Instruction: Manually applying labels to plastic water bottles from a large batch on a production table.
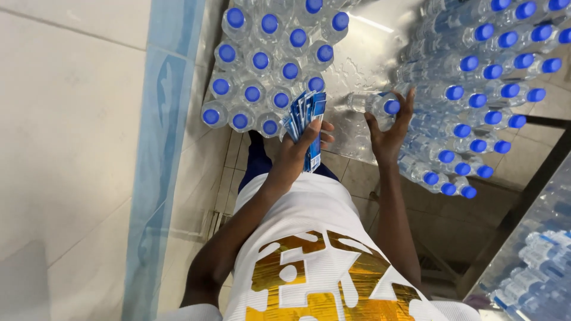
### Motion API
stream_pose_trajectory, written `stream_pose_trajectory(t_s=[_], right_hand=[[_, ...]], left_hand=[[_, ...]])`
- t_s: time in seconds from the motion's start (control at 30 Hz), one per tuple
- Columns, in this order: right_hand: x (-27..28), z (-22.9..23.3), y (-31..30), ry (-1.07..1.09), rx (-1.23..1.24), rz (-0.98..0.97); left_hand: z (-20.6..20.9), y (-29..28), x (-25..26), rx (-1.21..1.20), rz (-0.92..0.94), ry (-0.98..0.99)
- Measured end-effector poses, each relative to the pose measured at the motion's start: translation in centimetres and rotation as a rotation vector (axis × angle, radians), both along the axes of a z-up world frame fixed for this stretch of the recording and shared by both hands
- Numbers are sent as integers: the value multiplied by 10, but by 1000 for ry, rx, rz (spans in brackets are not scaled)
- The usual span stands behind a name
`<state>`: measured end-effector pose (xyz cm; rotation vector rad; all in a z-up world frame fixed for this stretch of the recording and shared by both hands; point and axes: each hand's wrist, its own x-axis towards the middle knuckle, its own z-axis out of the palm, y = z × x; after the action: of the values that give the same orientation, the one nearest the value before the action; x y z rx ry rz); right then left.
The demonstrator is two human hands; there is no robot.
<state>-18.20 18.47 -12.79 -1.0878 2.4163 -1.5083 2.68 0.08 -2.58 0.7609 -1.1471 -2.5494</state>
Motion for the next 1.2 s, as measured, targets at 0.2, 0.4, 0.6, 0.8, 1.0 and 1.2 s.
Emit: stream_pose_trajectory(t_s=[0.2,0.4,0.6,0.8,1.0,1.2], right_hand=[[-2,-14,2,-109,49,-35],[-11,-49,15,-171,123,-58],[-1,-12,-13,-224,204,-106],[-6,-28,-10,-165,314,-97],[-7,-24,-10,-98,341,-20],[-4,-25,-11,-64,345,-20]], left_hand=[[11,5,6,30,1,-31],[5,16,10,20,66,-29],[7,18,13,25,103,-49],[10,24,24,32,104,-59],[3,25,30,3,114,-41],[-1,26,36,-14,102,-28]])
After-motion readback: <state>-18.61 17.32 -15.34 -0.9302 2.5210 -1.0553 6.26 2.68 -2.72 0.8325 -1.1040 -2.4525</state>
